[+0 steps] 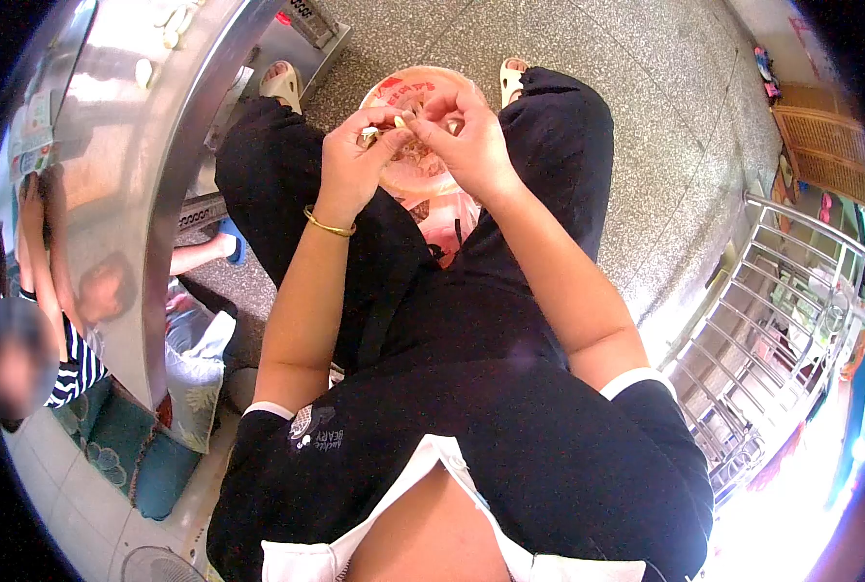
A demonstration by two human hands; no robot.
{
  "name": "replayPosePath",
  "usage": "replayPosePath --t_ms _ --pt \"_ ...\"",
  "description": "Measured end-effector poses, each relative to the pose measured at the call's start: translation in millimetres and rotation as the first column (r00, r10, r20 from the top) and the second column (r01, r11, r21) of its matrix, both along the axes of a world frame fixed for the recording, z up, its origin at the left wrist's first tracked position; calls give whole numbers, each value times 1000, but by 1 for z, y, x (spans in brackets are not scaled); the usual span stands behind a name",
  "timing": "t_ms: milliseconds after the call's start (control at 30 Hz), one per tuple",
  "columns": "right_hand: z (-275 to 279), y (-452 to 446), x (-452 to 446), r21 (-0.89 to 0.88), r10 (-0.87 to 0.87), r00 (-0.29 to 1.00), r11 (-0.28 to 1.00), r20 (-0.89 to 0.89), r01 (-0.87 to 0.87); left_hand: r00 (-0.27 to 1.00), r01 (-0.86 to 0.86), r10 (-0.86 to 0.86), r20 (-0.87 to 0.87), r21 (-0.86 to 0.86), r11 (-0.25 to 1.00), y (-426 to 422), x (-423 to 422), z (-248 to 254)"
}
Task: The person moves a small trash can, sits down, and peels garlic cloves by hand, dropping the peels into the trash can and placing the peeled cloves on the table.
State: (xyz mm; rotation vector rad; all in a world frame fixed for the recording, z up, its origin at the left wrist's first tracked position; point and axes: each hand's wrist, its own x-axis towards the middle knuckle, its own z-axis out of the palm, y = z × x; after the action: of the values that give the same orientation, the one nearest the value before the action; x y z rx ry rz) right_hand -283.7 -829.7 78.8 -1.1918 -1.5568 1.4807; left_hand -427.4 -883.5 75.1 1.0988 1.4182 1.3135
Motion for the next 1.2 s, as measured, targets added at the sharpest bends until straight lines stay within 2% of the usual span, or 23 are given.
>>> replayPosePath --t_ms 33,100,133,200,233,333,400,433,500,567,633,667,700,733,767,833,900,1033,1100,1200 --pt "2 1 1 0 0 1000 1000 0 0 1000 0 0 0 0 1000 0 0 -1" --pt "10 2 4 118 73 995 990 75 -81 934 -1 49 -353 135 991 2 2 1" --pt "10 2 3 118 73 994 990 75 -82 935 -2 50 -352 135 991 1 3 -1" --pt "9 2 3 168 157 977 969 146 -180 836 -13 110 -537 181 983 0 5 -4" --pt "9 2 3 169 156 977 969 147 -180 837 -13 111 -536 183 983 0 5 -6" --pt "5 1 2 171 126 971 972 205 -162 858 -4 97 -504 183 983 0 4 -3" --pt "0 1 1 185 97 985 975 145 -124 944 -25 58 -324 104 994 -1 3 3" --pt "-2 2 2 185 97 985 975 146 -123 944 -25 57 -324 104 994 0 3 2" --pt "-1 4 4 172 83 969 977 232 -125 995 -72 76 -64 74 995 0 1 2" --pt "-7 7 6 180 51 968 979 244 -97 998 -39 43 -51 74 996 0 -2 2" --pt "-10 7 7 187 23 967 980 255 -73 993 -9 7 114 21 1000 -1 0 1" --pt "-7 7 6 155 17 975 987 221 -52 993 -11 9 114 19 1000 0 0 -4" --pt "-4 6 6 122 8 982 992 188 -32 993 -8 26 -114 157 988 2 -1 -11" --pt "-3 5 6 121 8 982 992 189 -32 941 27 72 -331 287 958 4 -1 -17" --pt "-2 4 5 100 40 989 994 141 -55 941 28 71 -330 286 958 4 -1 -14" --pt "1 2 4 80 70 993 994 91 -78 891 55 80 -447 281 958 3 1 -7" --pt "3 1 4 153 100 974 979 204 -133 863 55 94 -496 278 959 1 3 -6" --pt "1 5 6 241 90 967 959 237 -148 796 83 133 -591 324 943 0 4 -6" --pt "-2 6 7 341 99 954 919 281 -196 786 89 131 -604 320 943 0 5 -7" --pt "0 6 8 384 106 939 893 328 -234 771 98 126 -625 311 945 -1 5 -7"
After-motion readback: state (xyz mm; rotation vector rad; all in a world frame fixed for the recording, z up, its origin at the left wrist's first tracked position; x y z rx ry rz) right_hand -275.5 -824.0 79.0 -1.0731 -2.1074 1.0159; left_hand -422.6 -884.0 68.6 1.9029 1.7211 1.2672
